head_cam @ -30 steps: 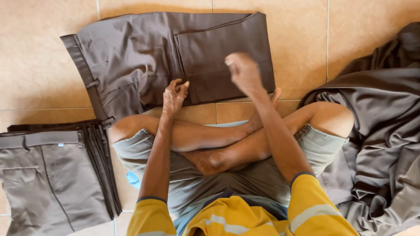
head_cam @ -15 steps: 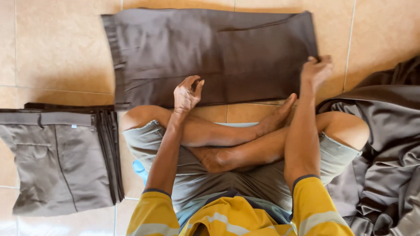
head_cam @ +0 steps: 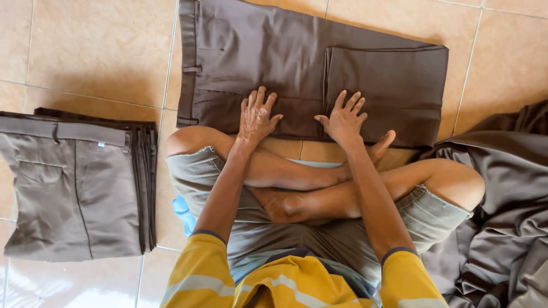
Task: Folding brown pants while sitting on the floor and stacking them.
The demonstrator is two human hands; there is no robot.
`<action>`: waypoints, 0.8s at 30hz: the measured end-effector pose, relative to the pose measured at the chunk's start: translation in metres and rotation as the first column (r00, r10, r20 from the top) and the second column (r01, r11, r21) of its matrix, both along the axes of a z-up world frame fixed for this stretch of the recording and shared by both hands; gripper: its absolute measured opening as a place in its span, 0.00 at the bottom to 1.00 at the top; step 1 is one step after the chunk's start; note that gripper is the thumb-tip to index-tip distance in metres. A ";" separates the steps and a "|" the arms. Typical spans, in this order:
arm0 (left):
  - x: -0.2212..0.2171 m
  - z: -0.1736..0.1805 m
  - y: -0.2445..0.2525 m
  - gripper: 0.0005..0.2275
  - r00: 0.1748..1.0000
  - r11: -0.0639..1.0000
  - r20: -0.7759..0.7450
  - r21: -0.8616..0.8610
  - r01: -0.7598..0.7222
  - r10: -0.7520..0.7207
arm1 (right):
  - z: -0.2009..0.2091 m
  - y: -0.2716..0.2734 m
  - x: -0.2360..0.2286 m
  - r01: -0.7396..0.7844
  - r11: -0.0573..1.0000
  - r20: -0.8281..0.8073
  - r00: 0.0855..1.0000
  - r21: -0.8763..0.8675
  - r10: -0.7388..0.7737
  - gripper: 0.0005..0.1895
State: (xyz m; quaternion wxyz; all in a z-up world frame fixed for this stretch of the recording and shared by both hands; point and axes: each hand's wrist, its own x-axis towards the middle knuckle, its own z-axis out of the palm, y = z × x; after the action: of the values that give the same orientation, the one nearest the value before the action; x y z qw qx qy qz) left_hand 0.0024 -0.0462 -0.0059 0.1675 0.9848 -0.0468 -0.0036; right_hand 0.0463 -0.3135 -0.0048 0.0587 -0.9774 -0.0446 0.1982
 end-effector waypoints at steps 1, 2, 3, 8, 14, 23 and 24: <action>0.002 -0.002 0.001 0.27 1.000 0.999 0.022 0.039 0.000 -0.001 | 0.002 -0.001 0.001 -0.014 1.000 0.023 1.000 0.016 0.013 0.55; 0.004 -0.004 0.002 0.29 0.999 0.997 0.044 0.077 -0.001 -0.002 | 0.003 -0.002 0.001 -0.029 0.999 0.046 0.999 0.030 0.027 0.56; 0.004 -0.005 0.002 0.29 0.999 0.997 0.047 0.074 -0.003 0.000 | 0.008 -0.004 0.002 -0.030 0.999 0.049 0.998 0.027 0.029 0.56; 0.009 -0.007 -0.002 0.17 0.986 1.000 0.165 -0.001 -0.027 0.027 | 0.021 -0.025 0.012 0.109 0.936 0.045 0.990 0.335 -0.131 0.47; 0.037 -0.041 -0.109 0.15 0.962 0.916 -0.022 -0.302 -0.266 0.272 | 0.033 -0.052 0.020 0.365 0.674 -0.030 0.891 0.642 -0.454 0.28; 0.057 -0.022 -0.189 0.05 0.883 0.789 -0.100 -0.410 -0.457 0.459 | 0.015 -0.061 0.013 0.047 0.786 0.421 0.824 0.616 -0.379 0.19; 0.050 -0.007 -0.187 0.05 0.883 0.794 -0.105 -0.401 -0.458 0.457 | 0.014 -0.061 0.012 0.055 0.782 0.411 0.826 0.621 -0.385 0.19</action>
State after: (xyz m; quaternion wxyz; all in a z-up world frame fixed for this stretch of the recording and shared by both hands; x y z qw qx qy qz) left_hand 0.0522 -0.2332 -0.0131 0.3681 0.9084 0.1930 0.0458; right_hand 0.0579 -0.3746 0.0089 0.3653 -0.9251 0.0017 -0.1039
